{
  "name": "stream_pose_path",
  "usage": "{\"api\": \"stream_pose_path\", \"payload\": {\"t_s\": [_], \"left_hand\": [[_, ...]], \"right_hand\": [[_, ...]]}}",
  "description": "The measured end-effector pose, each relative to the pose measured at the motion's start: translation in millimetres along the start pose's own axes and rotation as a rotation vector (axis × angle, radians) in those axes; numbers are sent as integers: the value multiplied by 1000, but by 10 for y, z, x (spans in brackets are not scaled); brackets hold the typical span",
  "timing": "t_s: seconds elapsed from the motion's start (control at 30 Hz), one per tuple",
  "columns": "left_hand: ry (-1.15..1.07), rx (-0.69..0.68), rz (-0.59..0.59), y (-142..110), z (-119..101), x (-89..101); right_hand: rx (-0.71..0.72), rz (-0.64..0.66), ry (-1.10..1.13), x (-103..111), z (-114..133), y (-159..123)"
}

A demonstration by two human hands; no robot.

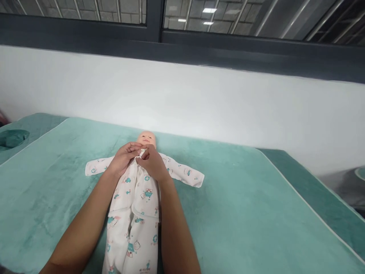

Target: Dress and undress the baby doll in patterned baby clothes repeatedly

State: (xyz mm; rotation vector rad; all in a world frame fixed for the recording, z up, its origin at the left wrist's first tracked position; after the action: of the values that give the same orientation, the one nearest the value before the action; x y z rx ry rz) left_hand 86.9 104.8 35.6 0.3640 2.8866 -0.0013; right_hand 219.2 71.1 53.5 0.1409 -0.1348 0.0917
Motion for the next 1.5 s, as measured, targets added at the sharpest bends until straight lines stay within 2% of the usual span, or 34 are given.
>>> {"api": "stream_pose_path", "payload": {"t_s": [0.1,0.27,0.4,0.53,0.63,0.7,0.83,1.07,1.27,1.4,1.5], "left_hand": [[102,-28,-33,-2,-28,-36],[435,-121,-176,-37,-107,-66],[594,-168,-208,-94,-134,-41],[532,-131,-141,-201,-184,19],[537,-63,24,-301,-270,49],[587,-33,156,-364,-328,71],[639,-8,298,-414,-351,142],[686,-90,319,-367,-315,53],[741,-131,343,-367,-334,-5],[628,-131,244,-348,-315,1],[569,-127,230,-352,-290,-56]], "right_hand": [[-13,21,23,11,-17,2],[-4,13,22,24,0,-44],[7,-64,-24,-5,69,-223],[34,-201,-248,-44,151,-436],[14,-195,-429,-83,189,-510],[15,-182,-464,-68,210,-515],[-17,-152,-260,15,165,-474],[-140,-203,270,67,-104,-420],[-132,-194,344,48,-148,-398],[-197,-181,441,58,-163,-399],[-235,-175,523,87,-167,-402]]}}
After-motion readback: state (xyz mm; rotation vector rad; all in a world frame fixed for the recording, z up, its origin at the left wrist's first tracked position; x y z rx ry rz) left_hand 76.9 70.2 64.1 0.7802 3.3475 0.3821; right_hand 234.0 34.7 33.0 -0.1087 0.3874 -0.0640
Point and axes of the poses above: each hand's wrist, its own y-axis towards the middle knuckle, its own x-axis out of the back of the hand, z = x × y, the point moved 6 cm from there along y, towards the middle knuckle, and after that the axes turned 9 degrees about y, right-handed, at the moved point
